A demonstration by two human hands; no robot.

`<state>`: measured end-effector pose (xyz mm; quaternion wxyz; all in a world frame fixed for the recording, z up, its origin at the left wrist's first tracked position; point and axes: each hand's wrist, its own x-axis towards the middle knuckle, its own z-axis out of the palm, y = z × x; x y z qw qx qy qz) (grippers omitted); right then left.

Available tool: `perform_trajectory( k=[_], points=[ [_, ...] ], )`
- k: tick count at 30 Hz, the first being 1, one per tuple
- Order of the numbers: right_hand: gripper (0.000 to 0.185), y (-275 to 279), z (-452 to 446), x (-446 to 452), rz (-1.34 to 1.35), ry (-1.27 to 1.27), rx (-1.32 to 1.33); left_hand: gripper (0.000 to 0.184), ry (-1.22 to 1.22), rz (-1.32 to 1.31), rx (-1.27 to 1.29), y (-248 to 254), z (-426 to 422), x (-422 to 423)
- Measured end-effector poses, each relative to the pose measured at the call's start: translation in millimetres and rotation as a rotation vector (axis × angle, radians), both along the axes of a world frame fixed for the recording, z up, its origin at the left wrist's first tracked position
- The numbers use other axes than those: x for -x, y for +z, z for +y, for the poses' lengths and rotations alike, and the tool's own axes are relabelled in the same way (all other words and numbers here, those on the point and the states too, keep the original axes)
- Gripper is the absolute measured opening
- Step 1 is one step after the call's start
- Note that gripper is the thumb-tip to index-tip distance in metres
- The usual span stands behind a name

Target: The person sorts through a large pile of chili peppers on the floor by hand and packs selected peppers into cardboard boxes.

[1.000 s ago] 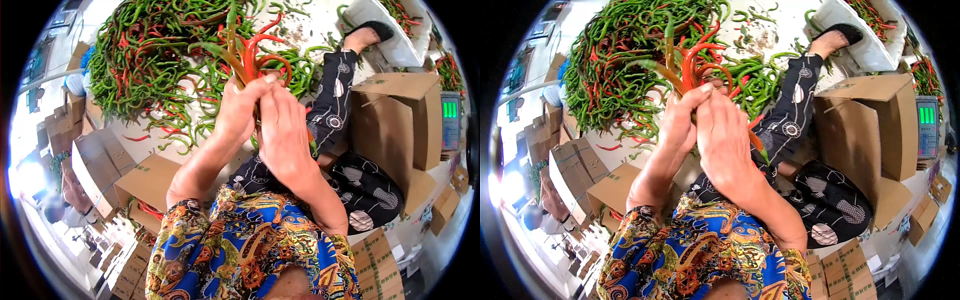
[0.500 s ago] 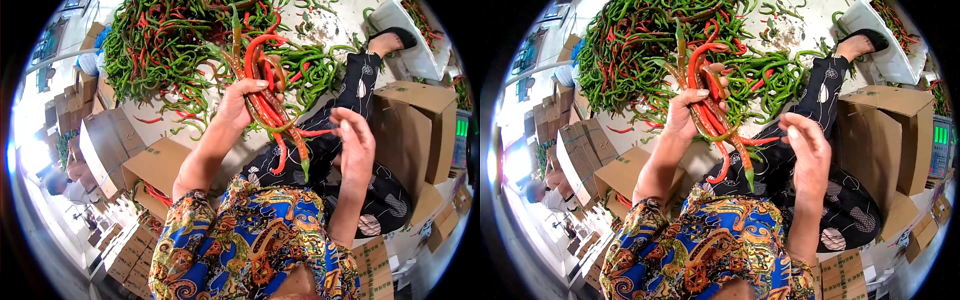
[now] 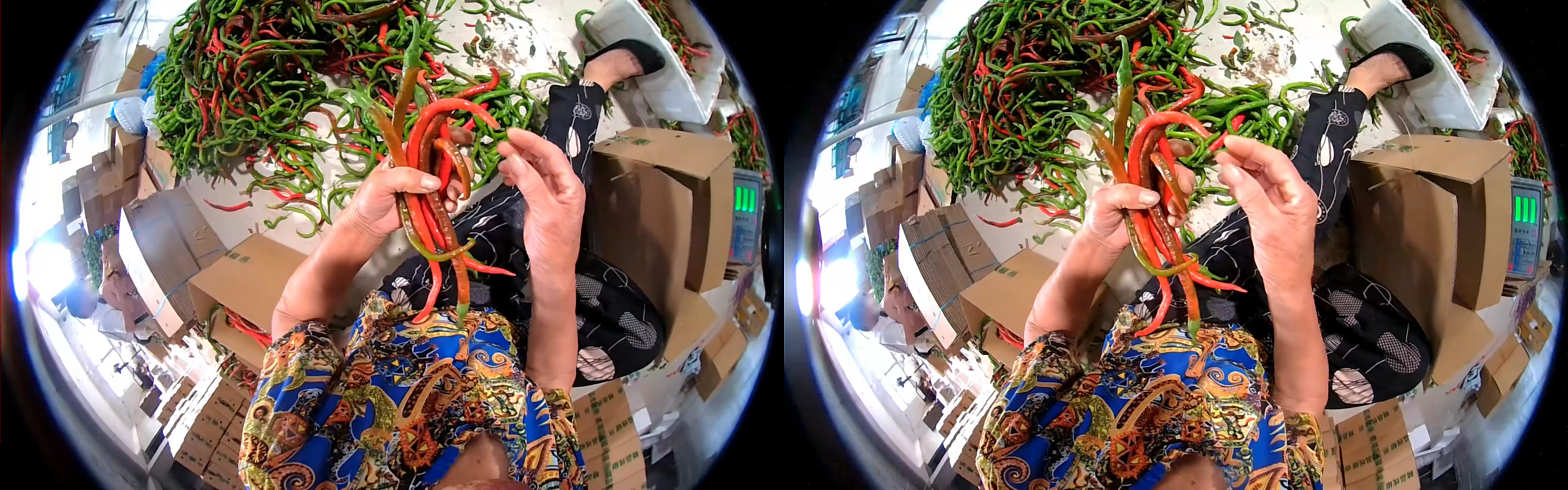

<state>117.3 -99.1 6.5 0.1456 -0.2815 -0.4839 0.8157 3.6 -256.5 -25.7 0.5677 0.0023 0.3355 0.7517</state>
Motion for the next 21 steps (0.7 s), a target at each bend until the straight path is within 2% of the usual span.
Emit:
perform_trajectory(
  k=[4,8,12,16,21],
  points=[
    [0.03,-4.6,-2.8,11.2,0.061,-0.005,-0.102,0.057,-0.03,-0.071,-0.121,-4.1,-0.3,-2.3],
    [0.028,-6.9,-7.3,23.0,0.157,-0.012,-0.126,0.044,-0.101,-0.156,-0.076,-17.8,-1.6,-10.9],
    [0.022,-12.9,1.8,24.8,-0.005,-0.019,-0.195,0.049,-0.065,-0.169,-0.134,-11.6,8.7,-12.9],
    [0.021,-5.9,13.9,19.8,0.071,-0.07,-0.28,0.058,-0.008,-0.236,-0.127,-20.4,13.6,-15.0],
    [0.019,-2.9,23.1,13.9,0.1,-0.038,-0.285,0.042,0.083,-0.28,-0.029,-28.4,14.9,-15.9]
  ],
)
